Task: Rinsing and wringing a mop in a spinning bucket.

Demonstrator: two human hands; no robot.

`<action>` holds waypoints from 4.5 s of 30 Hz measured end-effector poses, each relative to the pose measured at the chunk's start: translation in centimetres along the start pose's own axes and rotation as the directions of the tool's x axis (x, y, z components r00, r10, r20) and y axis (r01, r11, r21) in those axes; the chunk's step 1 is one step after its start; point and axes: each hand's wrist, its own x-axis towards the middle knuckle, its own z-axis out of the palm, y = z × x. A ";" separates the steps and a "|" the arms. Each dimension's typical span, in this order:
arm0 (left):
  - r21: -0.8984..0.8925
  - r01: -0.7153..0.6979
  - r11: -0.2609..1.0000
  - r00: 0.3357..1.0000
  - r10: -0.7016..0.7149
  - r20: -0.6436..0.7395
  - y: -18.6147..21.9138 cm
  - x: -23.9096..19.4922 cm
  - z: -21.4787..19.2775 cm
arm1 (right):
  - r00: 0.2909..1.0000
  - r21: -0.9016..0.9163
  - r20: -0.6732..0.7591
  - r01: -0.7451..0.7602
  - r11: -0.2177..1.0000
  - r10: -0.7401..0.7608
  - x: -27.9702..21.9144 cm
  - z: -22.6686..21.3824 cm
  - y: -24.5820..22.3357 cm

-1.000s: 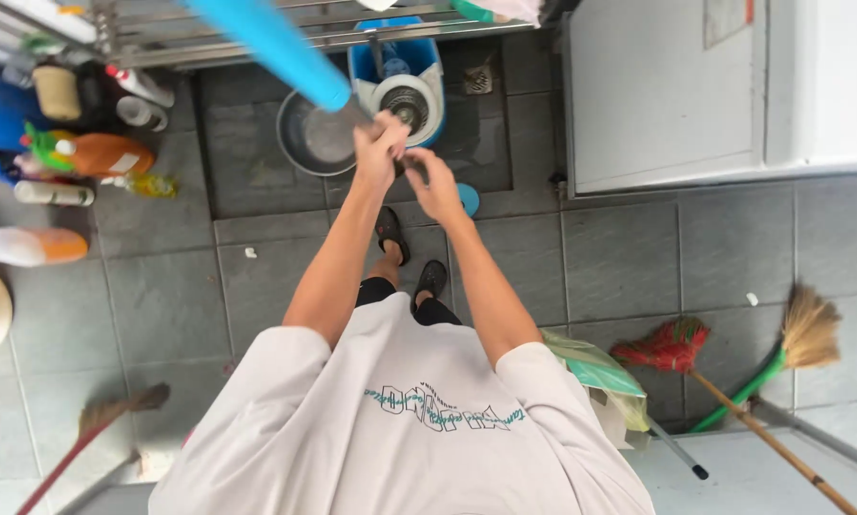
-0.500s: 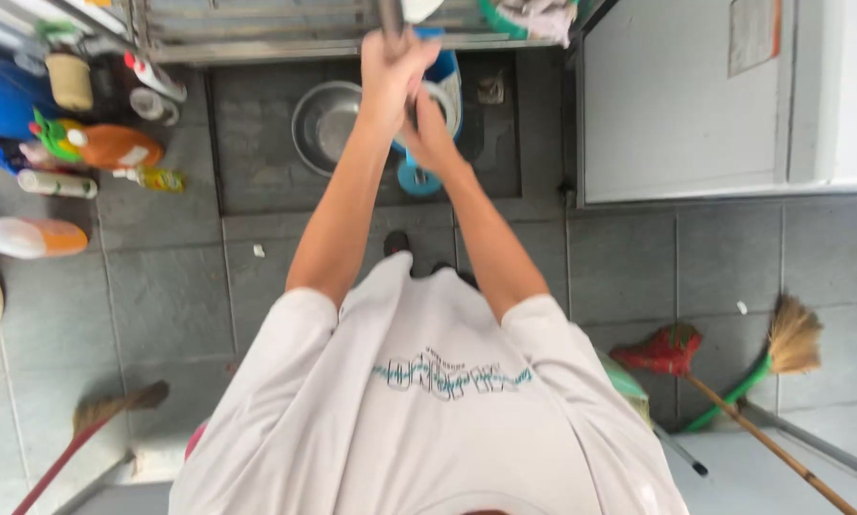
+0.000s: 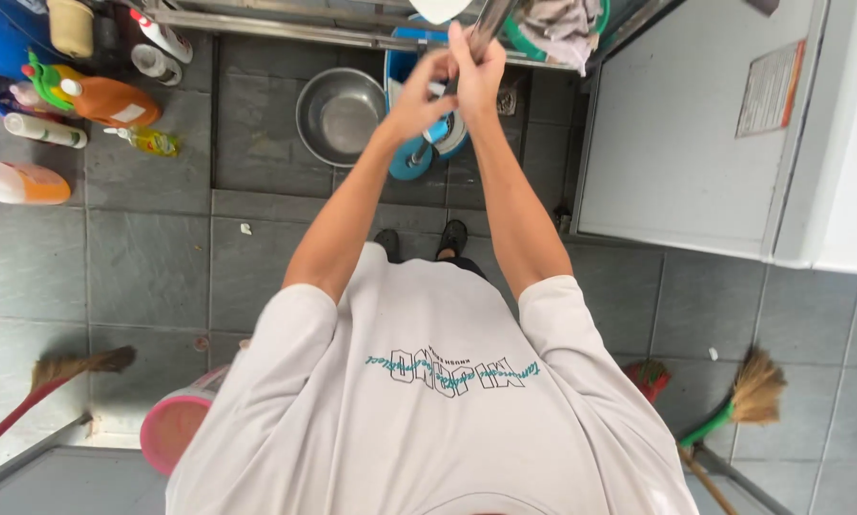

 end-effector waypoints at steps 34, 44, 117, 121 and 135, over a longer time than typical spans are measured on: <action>0.294 -0.038 0.955 0.971 0.105 -0.217 -0.4 4.0 2.9 | 0.991 -0.127 0.131 -0.016 0.992 0.033 5.2 0.5 -1.0; 0.317 -0.155 0.936 0.980 0.187 -0.073 -0.5 8.1 3.2 | 0.921 -0.079 0.388 0.024 0.997 0.008 6.0 -0.6 -5.6; 0.038 -0.315 0.948 0.949 0.316 -0.016 -4.4 2.8 5.9 | 0.900 -0.399 0.412 0.036 0.916 0.144 -0.8 -2.7 -5.0; -0.004 -0.342 0.940 0.940 0.342 -0.016 -4.3 2.4 6.0 | 0.891 -0.355 0.436 0.042 0.934 0.126 -1.1 -2.4 -6.4; 0.254 -0.315 0.914 0.944 0.329 -0.012 -7.0 2.0 5.1 | 0.869 -0.340 0.462 -0.011 0.940 0.177 -1.5 -1.5 -8.3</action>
